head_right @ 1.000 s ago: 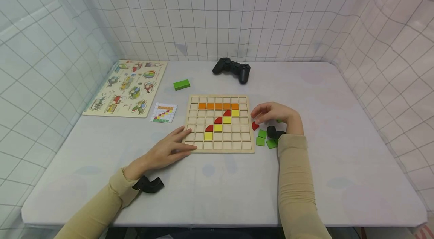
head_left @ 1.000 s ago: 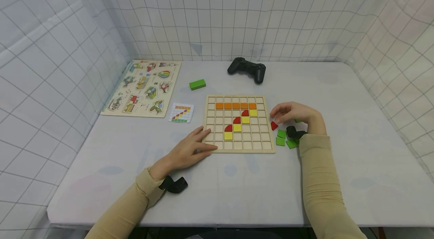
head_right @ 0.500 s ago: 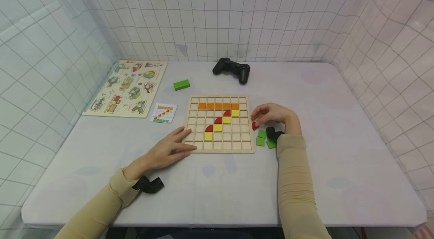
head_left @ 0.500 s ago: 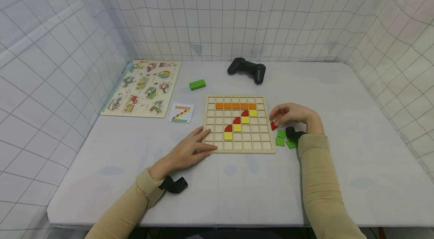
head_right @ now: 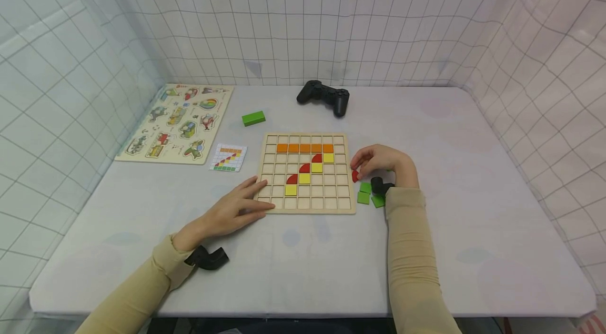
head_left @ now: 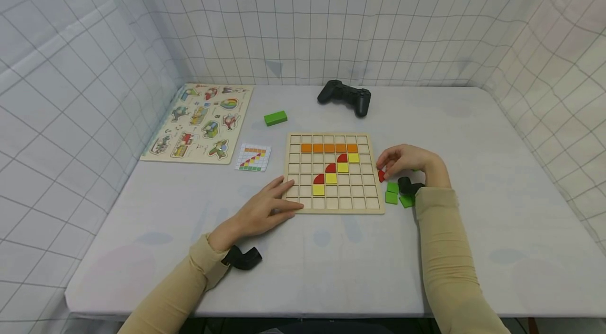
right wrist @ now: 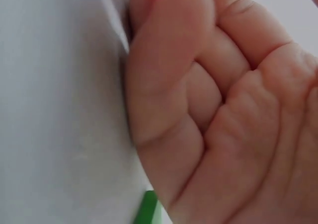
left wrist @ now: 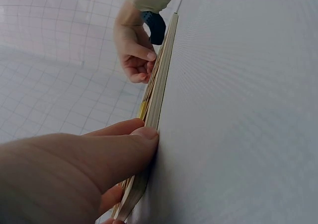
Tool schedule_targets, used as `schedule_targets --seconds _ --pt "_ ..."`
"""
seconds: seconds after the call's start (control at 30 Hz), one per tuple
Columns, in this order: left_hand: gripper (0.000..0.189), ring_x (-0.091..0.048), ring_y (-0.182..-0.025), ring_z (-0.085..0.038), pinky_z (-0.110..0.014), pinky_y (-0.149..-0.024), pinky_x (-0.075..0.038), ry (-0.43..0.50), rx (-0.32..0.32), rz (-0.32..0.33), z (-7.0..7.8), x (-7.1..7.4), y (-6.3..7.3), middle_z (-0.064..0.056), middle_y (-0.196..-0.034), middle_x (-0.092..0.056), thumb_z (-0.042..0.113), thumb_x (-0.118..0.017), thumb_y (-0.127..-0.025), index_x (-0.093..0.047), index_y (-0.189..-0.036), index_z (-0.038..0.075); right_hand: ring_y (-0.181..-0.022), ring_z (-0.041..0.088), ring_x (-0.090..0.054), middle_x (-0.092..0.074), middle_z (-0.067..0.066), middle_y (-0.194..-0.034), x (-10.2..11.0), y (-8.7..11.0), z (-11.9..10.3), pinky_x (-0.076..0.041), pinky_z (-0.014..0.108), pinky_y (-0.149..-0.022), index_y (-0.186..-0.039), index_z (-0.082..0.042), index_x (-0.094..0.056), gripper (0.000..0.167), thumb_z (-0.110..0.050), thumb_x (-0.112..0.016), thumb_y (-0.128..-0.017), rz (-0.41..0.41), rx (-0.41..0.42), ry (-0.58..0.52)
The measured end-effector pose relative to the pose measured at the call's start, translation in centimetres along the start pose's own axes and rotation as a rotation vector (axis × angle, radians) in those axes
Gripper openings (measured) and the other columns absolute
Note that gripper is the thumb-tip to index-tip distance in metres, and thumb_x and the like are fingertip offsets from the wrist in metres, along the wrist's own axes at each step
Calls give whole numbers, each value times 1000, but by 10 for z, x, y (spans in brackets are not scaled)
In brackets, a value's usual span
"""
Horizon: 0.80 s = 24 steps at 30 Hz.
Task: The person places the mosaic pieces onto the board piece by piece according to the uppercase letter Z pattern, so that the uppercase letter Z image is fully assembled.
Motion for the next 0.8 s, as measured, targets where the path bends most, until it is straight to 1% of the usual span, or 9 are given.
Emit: schedule_targets --seconds 0.1,0.27,0.43,0.57,0.63,0.8 --pt "25 -19 -138 -41 -55 -110 -21 -2 -2 2 0 0 0 -20 -145 -36 22 -65 -90 -71 -114 18 -70 13 -56 -64 4 -79 -1 0 -1 -44 24 -64 -103 2 -63 35 -6 -78 -72 3 -24 34" --pt "25 -19 -138 -40 -54 -111 -21 -2 2 -2 -1 0 0 -19 -145 -36 22 -65 -90 -71 -113 18 -67 13 -53 -62 3 -75 -1 0 -1 -41 24 -61 -101 1 -63 33 -4 -78 -72 7 -52 43" --pt "24 -19 -138 -40 -53 -111 -21 0 7 -5 -1 0 0 -19 -145 -36 22 -65 -90 -71 -113 18 -66 13 -52 -60 3 -74 -2 1 -1 -40 23 -59 -101 1 -62 34 -3 -77 -72 1 -64 40" --pt "24 -19 -138 -39 -53 -111 -21 2 8 -5 -1 -1 0 -19 -145 -36 22 -65 -90 -71 -113 18 -66 13 -53 -61 3 -74 -2 2 -1 -41 24 -59 -100 1 -62 32 -2 -77 -72 8 -75 61" --pt "24 -19 -138 -40 -53 -111 -21 3 6 -3 -1 0 0 -19 -145 -36 22 -65 -90 -71 -113 18 -67 14 -53 -62 4 -75 -1 3 -1 -41 24 -60 -99 1 -63 31 -3 -77 -72 18 -83 78" --pt "25 -19 -138 -41 -55 -110 -22 4 -7 2 0 0 0 -21 -144 -37 21 -65 -90 -71 -113 18 -73 16 -55 -63 3 -79 2 9 -2 -45 26 -67 -97 0 -65 29 -7 -78 -72 40 -105 125"
Point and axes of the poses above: each hand's wrist, its own y-axis away from the middle knuckle, its own x-axis out of the back of the hand, z = x × y, the point moved 8 cm from there along -y, towards the middle knuckle
